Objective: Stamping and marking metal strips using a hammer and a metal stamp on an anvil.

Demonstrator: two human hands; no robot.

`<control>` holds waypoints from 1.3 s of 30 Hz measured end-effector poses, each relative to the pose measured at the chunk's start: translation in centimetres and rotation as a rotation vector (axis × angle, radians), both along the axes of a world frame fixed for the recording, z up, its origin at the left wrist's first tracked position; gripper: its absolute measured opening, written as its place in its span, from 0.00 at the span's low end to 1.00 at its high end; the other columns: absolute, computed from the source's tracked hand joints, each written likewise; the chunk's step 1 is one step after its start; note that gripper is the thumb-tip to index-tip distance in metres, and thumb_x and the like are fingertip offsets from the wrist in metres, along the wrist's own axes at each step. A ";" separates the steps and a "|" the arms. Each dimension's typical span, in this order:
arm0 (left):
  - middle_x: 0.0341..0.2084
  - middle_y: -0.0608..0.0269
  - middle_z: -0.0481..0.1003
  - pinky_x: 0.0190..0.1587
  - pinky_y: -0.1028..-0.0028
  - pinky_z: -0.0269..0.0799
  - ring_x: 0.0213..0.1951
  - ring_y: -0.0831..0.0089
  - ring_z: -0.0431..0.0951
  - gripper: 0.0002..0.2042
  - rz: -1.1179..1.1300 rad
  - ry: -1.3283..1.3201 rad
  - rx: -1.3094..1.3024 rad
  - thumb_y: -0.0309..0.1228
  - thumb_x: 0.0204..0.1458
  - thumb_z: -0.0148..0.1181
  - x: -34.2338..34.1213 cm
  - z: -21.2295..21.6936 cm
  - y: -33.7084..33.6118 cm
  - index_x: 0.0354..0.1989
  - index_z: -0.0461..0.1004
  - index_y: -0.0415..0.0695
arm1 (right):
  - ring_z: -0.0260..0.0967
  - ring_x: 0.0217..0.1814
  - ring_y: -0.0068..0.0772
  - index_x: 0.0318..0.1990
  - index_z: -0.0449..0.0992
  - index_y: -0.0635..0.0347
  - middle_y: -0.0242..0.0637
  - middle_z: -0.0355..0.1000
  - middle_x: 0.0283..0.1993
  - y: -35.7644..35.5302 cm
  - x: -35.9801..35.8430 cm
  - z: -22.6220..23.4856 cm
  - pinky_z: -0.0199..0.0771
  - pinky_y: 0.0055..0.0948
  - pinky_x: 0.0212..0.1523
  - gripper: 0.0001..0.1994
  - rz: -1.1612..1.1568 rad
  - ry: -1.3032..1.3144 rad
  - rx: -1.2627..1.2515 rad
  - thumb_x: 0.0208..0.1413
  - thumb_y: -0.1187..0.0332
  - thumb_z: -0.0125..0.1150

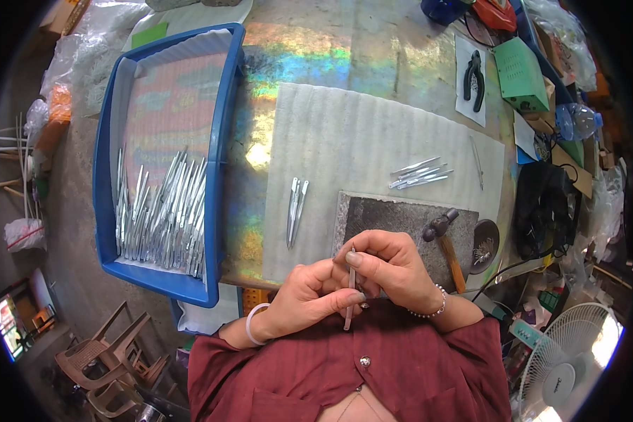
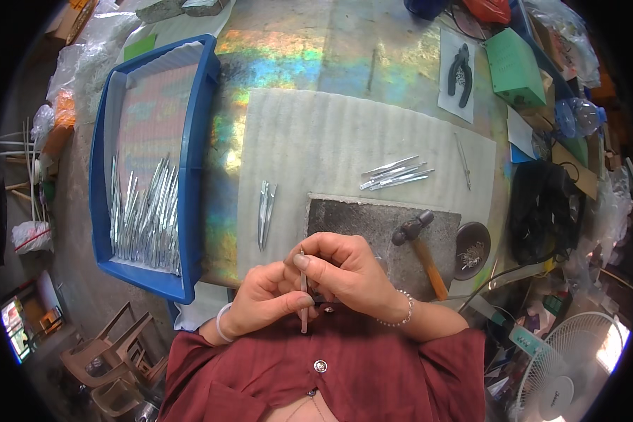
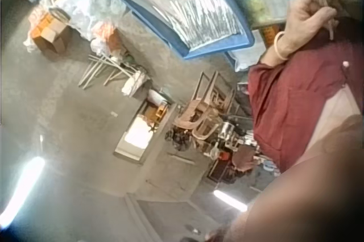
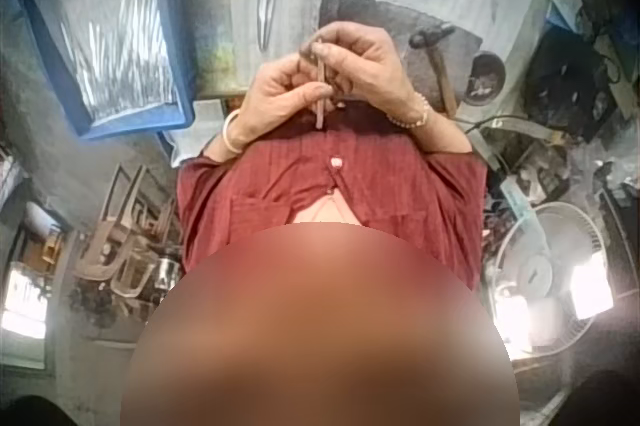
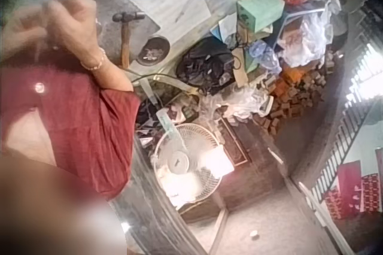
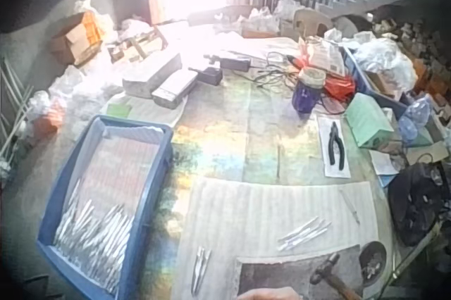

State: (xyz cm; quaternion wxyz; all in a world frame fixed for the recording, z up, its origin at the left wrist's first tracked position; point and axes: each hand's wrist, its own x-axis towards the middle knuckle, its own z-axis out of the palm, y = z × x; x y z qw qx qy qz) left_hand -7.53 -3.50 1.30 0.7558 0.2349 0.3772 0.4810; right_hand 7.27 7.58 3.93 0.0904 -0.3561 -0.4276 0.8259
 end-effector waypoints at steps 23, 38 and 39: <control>0.28 0.60 0.77 0.32 0.79 0.74 0.29 0.78 0.78 0.05 -0.022 -0.014 0.007 0.24 0.57 0.53 -0.4 -0.2 -0.1 0.38 0.69 0.35 | 0.59 0.19 0.11 0.38 0.73 0.65 0.28 0.69 0.23 -0.3 -0.6 -0.5 0.58 0.13 0.18 0.06 -0.022 -0.015 -0.054 0.58 0.71 0.55; 0.23 0.61 0.77 0.28 0.81 0.73 0.26 0.79 0.77 0.04 0.002 0.038 -0.028 0.23 0.56 0.54 0.0 0.0 -0.1 0.35 0.69 0.35 | 0.56 0.18 0.11 0.39 0.74 0.66 0.27 0.68 0.22 -0.5 -0.2 -1.0 0.57 0.14 0.19 0.08 -0.050 0.053 -0.120 0.60 0.70 0.51; 0.23 0.61 0.77 0.28 0.81 0.73 0.26 0.79 0.77 0.04 -0.003 0.024 -0.050 0.23 0.56 0.54 0.1 0.1 0.1 0.35 0.69 0.35 | 0.56 0.18 0.11 0.39 0.74 0.66 0.27 0.68 0.22 -0.4 0.0 -1.0 0.57 0.14 0.19 0.08 -0.059 0.054 -0.121 0.60 0.70 0.51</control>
